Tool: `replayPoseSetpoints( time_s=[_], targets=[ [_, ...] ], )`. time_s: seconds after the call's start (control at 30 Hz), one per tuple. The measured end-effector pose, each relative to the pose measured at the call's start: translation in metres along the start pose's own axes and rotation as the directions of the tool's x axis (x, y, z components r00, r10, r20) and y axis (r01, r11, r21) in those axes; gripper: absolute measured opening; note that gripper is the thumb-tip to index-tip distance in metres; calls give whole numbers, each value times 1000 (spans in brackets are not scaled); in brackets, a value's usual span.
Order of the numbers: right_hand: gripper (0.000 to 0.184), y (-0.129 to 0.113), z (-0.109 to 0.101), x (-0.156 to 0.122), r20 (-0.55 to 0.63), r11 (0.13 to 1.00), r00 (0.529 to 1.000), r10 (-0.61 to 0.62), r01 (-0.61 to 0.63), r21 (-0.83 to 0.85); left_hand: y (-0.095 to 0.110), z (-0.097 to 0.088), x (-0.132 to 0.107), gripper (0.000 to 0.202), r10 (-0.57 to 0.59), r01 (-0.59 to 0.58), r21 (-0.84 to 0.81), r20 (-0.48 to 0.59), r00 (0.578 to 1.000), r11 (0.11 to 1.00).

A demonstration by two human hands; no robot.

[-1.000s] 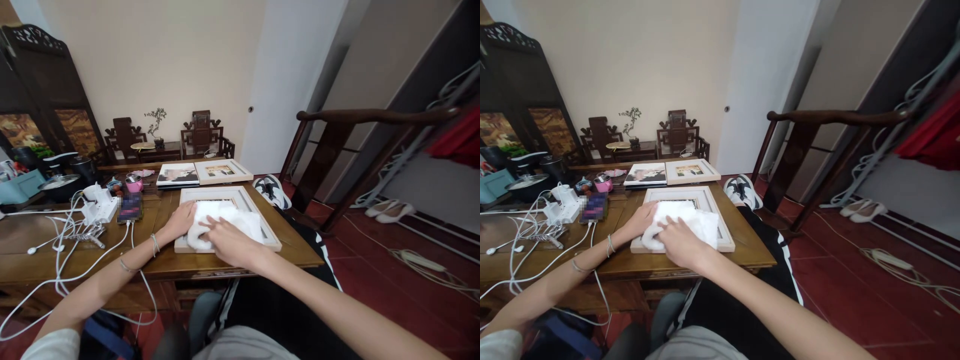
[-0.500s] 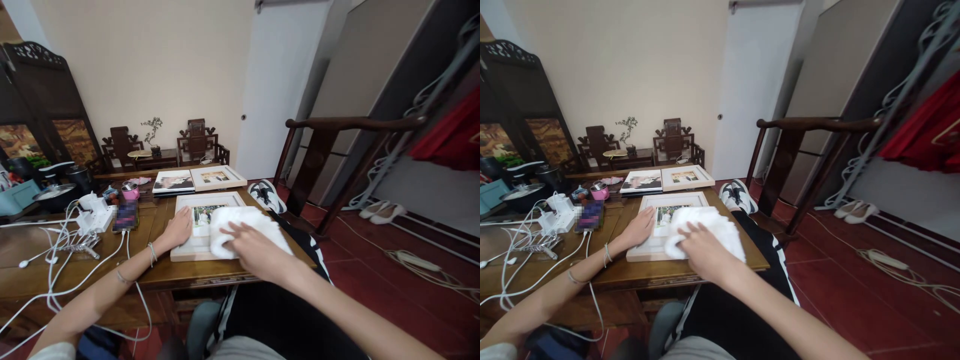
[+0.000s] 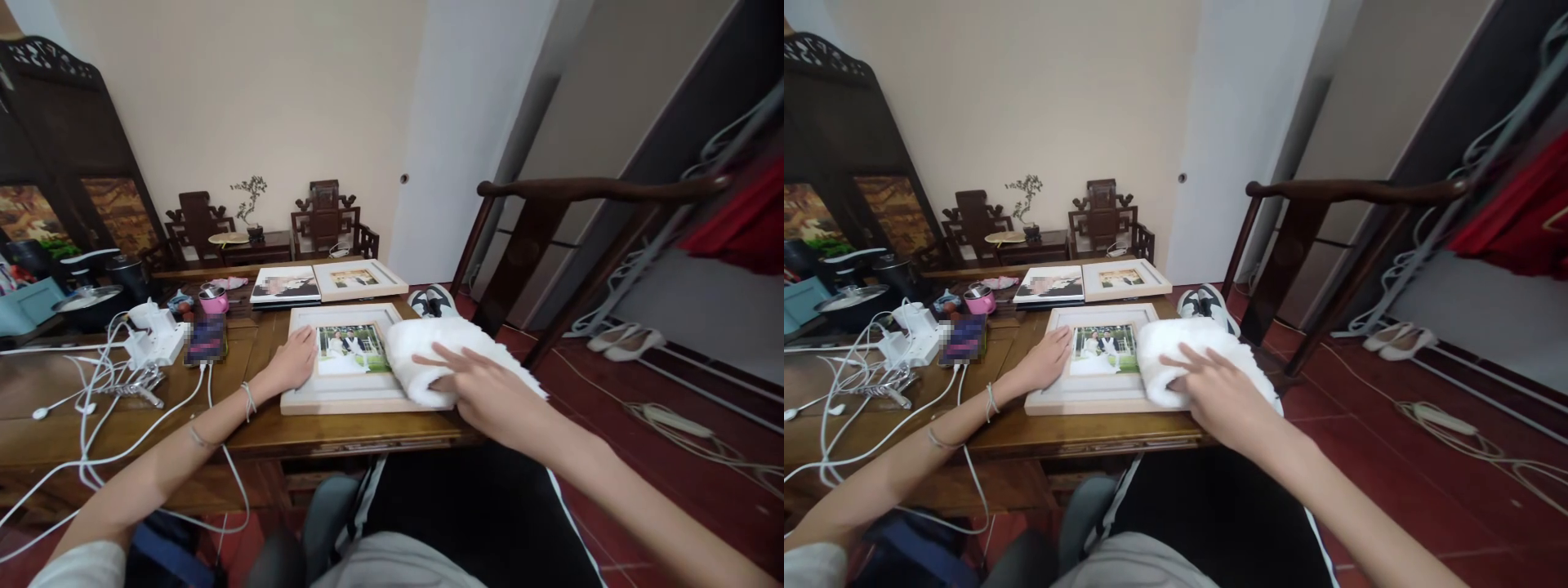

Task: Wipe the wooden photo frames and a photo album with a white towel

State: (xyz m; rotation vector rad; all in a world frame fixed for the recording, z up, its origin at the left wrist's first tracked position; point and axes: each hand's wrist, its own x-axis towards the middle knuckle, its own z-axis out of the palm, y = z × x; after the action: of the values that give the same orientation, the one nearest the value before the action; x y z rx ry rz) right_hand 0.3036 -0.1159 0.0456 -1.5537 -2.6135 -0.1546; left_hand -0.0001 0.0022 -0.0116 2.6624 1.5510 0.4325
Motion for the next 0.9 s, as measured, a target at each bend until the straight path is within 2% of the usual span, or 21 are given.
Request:
replayPoseSetpoints(
  time_s=[0.13, 0.37, 0.53, 0.63, 0.7, 0.8, 0.83, 0.9],
  targets=[
    [48, 27, 11, 20, -35, 1000, 999, -16, 16, -1, 1, -1, -1, 46, 15, -15, 9, 3, 1000, 1000],
    [55, 55, 29, 100, -73, 997, 995, 75, -73, 23, -2, 1, -3, 46, 23, -24, -42, -23, 999, 999],
    [55, 74, 16, 137, -53, 987, 996, 73, -64, 147, 1, 2, -4, 43, 19, -24, -65, -75, 997, 998],
    [54, 57, 2, 156, -154, 986, 985, 83, -58, 158, 5, -2, -5, 45, 8, -11, -60, -58, 998, 998],
    [58, 29, -1, 170, -202, 990, 977, -71, 94, 108, 7, -5, -6, 44, -12, 10, -65, -40, 999, 998],
    [63, -19, 5, 188, -161, 927, 915, -371, 375, -3, 9, -8, -6, 40, -28, 26, -67, -30, 999, 997],
    [63, -32, 9, 193, -126, 907, 899, -419, 419, -32, 9, -8, -6, 38, -32, 30, -63, -30, 999, 998],
    [60, -44, 16, 200, -57, 900, 899, -435, 432, -57, 8, -6, -6, 37, -26, 24, -55, -34, 999, 998]
  ],
)
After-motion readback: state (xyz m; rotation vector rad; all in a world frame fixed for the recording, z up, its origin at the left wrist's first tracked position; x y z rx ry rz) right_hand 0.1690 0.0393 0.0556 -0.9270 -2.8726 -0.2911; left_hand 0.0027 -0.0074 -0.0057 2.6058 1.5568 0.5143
